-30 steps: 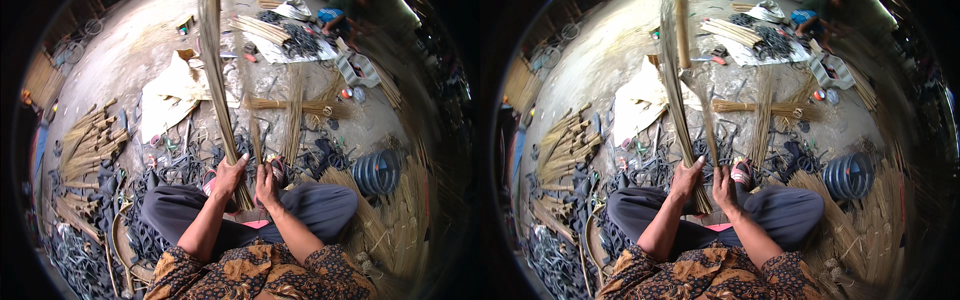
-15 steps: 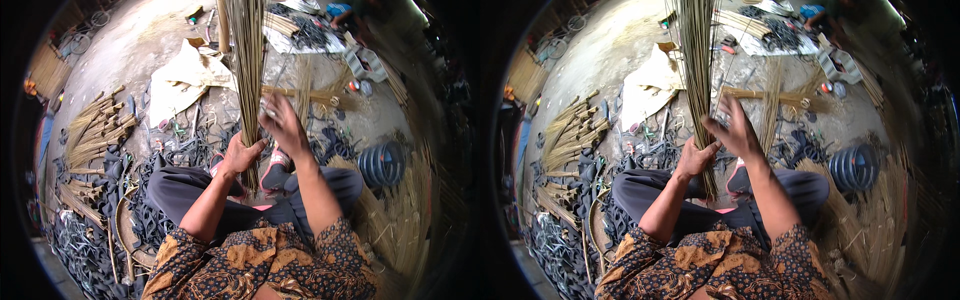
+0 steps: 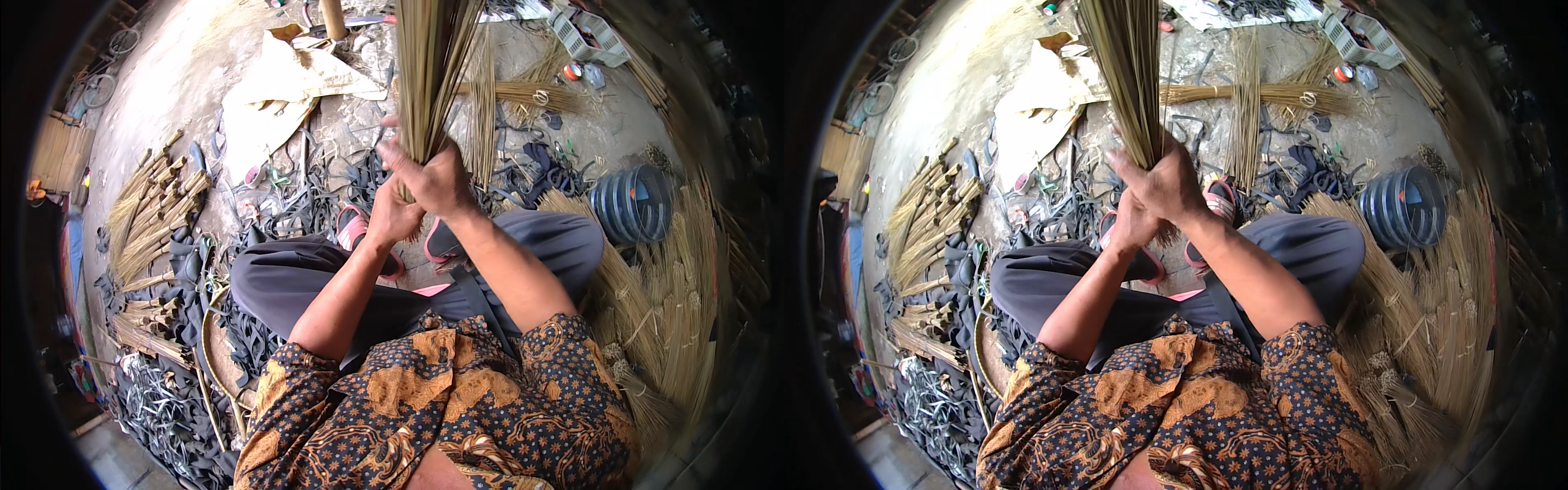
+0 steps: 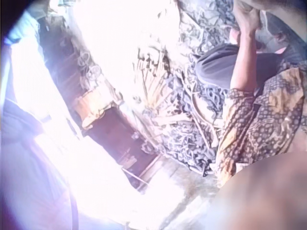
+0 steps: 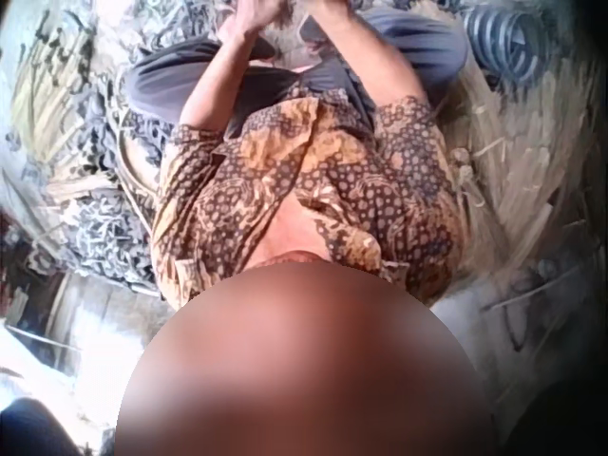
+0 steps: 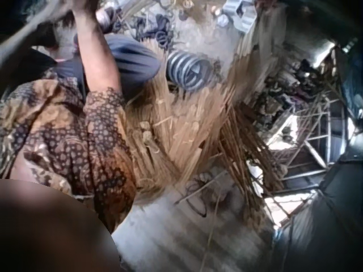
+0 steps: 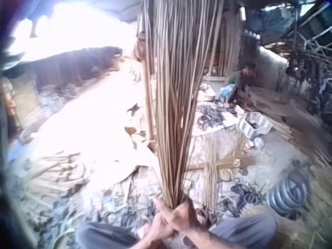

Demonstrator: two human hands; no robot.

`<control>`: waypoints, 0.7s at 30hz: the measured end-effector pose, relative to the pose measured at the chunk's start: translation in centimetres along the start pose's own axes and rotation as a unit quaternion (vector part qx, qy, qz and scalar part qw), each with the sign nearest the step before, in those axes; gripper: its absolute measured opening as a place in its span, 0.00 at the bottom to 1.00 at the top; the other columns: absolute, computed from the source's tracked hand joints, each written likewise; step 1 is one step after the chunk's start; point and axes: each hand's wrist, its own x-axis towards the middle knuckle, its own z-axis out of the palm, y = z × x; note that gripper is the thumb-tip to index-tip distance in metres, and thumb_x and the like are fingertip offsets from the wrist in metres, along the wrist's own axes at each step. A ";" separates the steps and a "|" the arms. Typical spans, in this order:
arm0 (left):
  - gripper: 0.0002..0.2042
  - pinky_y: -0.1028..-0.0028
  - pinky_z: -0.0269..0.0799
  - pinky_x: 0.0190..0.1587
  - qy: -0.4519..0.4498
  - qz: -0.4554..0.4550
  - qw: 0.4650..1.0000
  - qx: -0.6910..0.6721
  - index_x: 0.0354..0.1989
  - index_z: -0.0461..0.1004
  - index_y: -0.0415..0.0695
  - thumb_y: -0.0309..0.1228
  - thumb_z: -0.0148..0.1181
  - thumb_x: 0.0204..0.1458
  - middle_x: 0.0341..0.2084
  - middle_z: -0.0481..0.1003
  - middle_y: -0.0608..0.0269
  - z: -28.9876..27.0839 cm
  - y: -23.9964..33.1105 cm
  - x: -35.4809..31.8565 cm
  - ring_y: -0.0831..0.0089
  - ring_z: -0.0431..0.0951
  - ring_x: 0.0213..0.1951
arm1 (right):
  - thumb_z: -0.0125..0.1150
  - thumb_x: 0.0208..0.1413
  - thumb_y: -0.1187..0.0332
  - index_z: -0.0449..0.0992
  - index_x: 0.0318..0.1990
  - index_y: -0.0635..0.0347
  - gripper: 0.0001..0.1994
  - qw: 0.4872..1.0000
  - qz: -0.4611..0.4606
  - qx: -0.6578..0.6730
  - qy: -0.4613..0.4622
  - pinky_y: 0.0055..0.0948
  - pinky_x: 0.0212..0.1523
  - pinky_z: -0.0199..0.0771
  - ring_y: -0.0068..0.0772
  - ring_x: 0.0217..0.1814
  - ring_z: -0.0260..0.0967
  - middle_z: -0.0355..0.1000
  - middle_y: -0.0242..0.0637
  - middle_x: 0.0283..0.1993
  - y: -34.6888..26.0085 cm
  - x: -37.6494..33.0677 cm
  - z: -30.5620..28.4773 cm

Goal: The person sits on the floor and repeatedly gathers bundles of dried broom sticks, aligns them, and ties them with black strips. The person places the finished bundles aside and continues the process with new bundles.

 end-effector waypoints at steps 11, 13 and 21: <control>0.20 0.57 0.76 0.52 0.055 0.024 0.993 0.101 0.57 0.74 0.39 0.31 0.61 0.57 0.45 0.81 0.41 0.7 -6.7 -0.8 0.46 0.82 0.51 | 0.68 0.57 0.69 0.81 0.45 0.62 0.10 0.998 0.039 -0.053 0.024 0.33 0.46 0.76 0.29 0.38 0.76 0.81 0.38 0.36 7.3 -3.8 0.5; 0.19 0.57 0.76 0.52 0.059 0.004 0.991 0.122 0.56 0.74 0.39 0.31 0.61 0.57 0.45 0.81 0.42 0.9 -7.2 -0.9 0.47 0.82 0.51 | 0.66 0.59 0.69 0.81 0.47 0.60 0.11 0.997 0.051 -0.049 0.024 0.32 0.42 0.75 0.25 0.34 0.74 0.78 0.34 0.31 7.8 -3.6 0.4; 0.14 0.62 0.76 0.46 0.024 -0.120 0.991 0.059 0.47 0.77 0.36 0.33 0.63 0.57 0.38 0.82 0.49 1.5 -9.7 -1.9 0.62 0.81 0.41 | 0.59 0.67 0.63 0.81 0.41 0.61 0.11 0.976 0.212 -0.052 -0.013 0.31 0.31 0.72 0.23 0.28 0.70 0.75 0.30 0.28 9.1 -2.9 -0.4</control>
